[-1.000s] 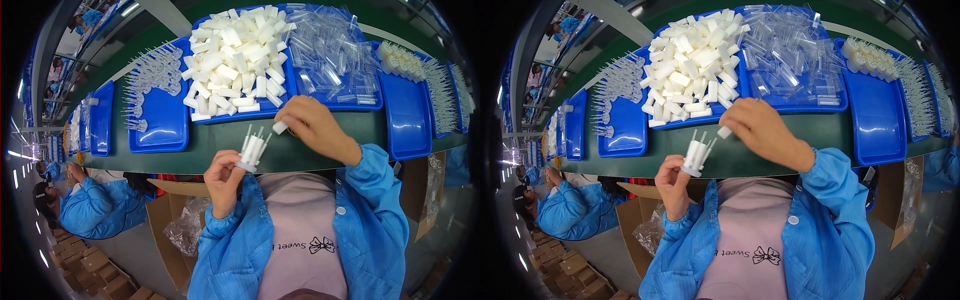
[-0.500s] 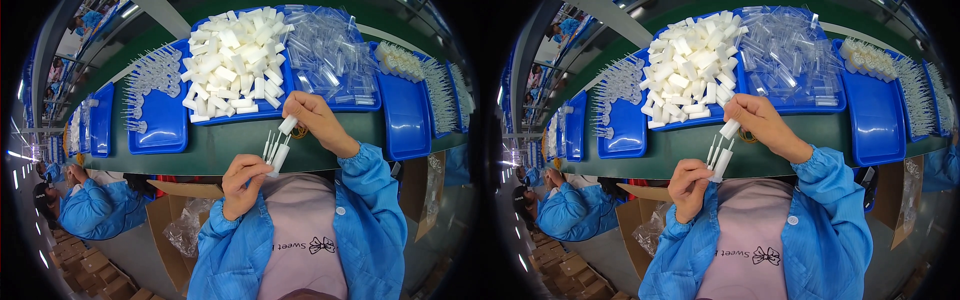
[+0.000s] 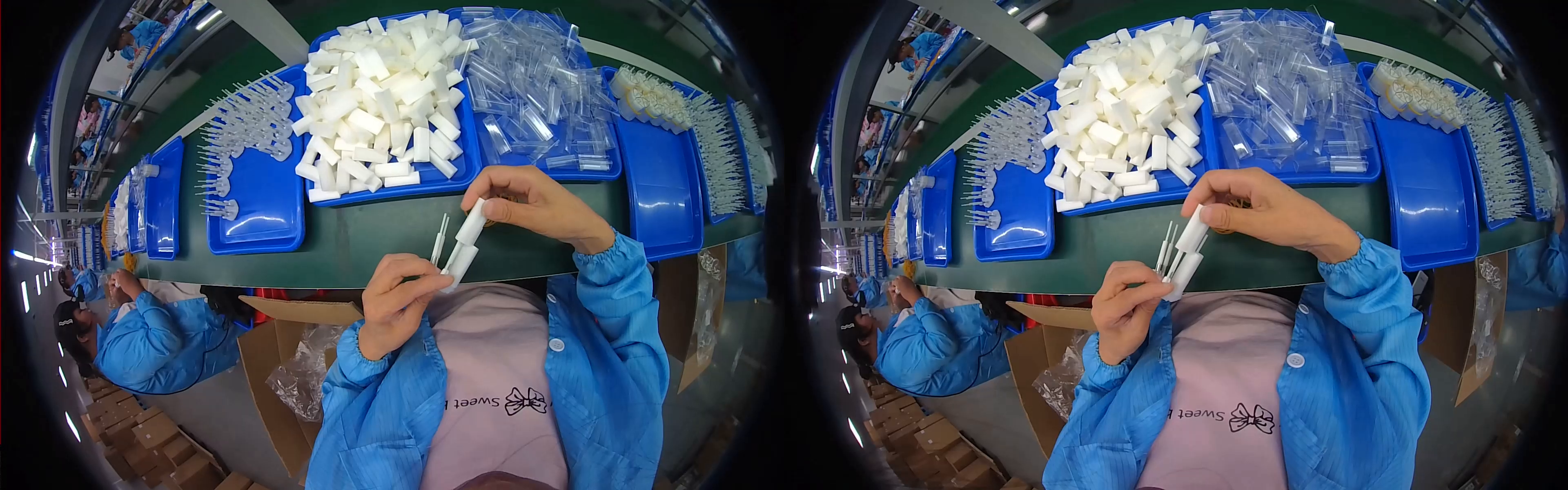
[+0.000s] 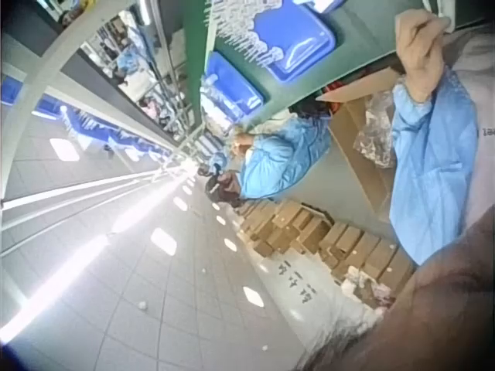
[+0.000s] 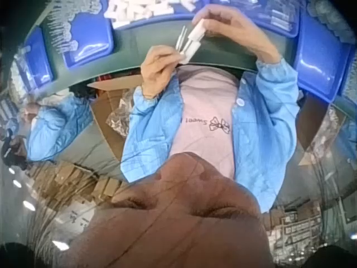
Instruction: The person assembles filter components by mounting white foam pieces and plastic tubes onto pronged bases by hand, securing each bundle with a rubber band, and placing the finished bundles onto a tray.
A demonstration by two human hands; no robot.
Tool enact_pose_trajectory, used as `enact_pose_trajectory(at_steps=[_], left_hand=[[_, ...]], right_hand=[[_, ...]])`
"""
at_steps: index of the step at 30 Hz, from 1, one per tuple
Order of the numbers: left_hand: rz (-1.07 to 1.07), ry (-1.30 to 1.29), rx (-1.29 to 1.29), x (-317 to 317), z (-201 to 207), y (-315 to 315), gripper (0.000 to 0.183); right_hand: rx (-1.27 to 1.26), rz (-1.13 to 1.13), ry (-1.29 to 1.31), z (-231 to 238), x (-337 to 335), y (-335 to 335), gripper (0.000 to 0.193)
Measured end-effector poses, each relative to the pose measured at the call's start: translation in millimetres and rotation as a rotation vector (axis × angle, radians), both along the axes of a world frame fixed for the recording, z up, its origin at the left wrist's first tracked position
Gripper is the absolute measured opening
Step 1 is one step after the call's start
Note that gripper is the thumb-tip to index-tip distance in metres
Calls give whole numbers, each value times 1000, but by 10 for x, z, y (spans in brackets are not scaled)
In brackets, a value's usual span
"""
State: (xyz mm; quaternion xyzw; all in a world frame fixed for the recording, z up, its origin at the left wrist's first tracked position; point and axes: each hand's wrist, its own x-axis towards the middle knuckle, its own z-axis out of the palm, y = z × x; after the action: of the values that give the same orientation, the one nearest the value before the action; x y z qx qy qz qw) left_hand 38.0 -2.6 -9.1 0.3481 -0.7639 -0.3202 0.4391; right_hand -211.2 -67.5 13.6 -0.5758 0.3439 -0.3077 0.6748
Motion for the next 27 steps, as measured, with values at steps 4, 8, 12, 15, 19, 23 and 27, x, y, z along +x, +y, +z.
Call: enact_pose_trajectory(at_steps=[4, 8, 12, 15, 19, 23, 27], left_hand=[[-24, -42, -58, -49, 57, 1, 38], [-67, -129, -130, -51, 7, 43, 39], [231, 40, -44, -152, -26, 126, 33], [217, 72, 46, -96, -71, 118, 28], [173, 139, 274, -46, -177, 143, 20], [240, 245, 347, -90, -155, 86, 18], [242, 137, 243, -46, -185, 69, 17]], right_hand=[[172, 87, -61, 6, -21, -3, 23], [117, 124, -2, -30, 97, 66, 20], [-121, 59, 43, 29, 156, 173, 16], [-195, 39, 69, 35, 171, 214, 15], [-275, 68, 195, 19, 173, 102, 16], [-601, -220, 356, -104, 203, -216, 22], [-1000, -369, 743, -309, 411, -414, 21]])
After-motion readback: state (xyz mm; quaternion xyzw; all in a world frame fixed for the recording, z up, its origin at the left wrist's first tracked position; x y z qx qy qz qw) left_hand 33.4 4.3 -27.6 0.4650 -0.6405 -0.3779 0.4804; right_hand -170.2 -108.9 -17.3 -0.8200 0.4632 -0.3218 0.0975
